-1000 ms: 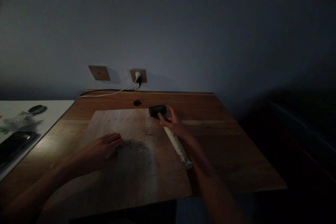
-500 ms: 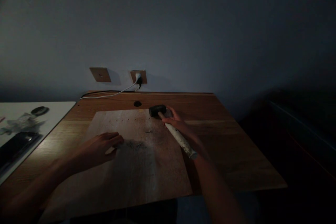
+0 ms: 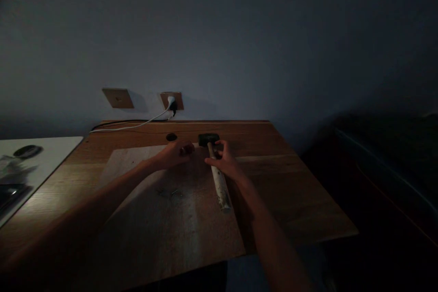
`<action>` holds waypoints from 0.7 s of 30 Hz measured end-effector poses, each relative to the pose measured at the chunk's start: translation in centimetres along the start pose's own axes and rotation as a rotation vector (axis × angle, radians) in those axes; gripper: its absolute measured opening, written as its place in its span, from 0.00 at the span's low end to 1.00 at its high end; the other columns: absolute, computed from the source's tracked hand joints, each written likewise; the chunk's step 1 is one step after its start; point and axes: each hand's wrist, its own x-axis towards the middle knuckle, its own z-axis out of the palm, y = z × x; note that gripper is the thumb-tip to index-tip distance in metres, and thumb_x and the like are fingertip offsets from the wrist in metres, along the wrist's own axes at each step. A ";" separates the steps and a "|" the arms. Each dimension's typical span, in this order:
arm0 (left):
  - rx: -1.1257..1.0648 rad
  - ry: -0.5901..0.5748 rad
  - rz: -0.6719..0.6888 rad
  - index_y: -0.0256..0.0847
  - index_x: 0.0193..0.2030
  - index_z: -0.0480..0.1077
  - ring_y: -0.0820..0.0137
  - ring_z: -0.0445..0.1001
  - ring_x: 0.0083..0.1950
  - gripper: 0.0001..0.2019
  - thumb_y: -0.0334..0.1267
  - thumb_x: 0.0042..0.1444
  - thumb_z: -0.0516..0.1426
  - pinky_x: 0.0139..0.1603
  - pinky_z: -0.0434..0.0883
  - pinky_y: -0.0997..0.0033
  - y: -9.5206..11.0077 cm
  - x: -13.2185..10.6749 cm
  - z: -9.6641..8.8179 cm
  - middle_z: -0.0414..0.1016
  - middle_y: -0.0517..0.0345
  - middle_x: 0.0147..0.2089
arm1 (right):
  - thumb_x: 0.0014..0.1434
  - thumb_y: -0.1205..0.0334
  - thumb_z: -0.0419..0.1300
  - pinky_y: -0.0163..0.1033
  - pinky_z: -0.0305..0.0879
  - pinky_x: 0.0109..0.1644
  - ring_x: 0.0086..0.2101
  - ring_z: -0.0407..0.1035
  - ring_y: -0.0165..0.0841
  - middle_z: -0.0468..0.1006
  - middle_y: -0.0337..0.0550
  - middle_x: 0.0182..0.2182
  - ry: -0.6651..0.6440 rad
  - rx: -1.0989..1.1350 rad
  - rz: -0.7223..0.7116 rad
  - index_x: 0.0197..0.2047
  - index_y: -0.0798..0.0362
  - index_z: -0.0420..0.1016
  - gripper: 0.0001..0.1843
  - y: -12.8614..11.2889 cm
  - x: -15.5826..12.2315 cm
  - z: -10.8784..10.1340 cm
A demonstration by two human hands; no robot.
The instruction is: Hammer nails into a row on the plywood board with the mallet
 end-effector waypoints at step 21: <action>-0.014 0.120 0.045 0.37 0.41 0.76 0.72 0.74 0.34 0.11 0.26 0.51 0.60 0.39 0.72 0.71 -0.3 0.5 1.5 0.79 0.57 0.37 | 0.44 0.53 0.71 0.39 0.66 0.37 0.31 0.70 0.34 0.75 0.34 0.33 0.017 0.019 -0.038 0.56 0.45 0.55 0.40 -0.6 -0.3 0.0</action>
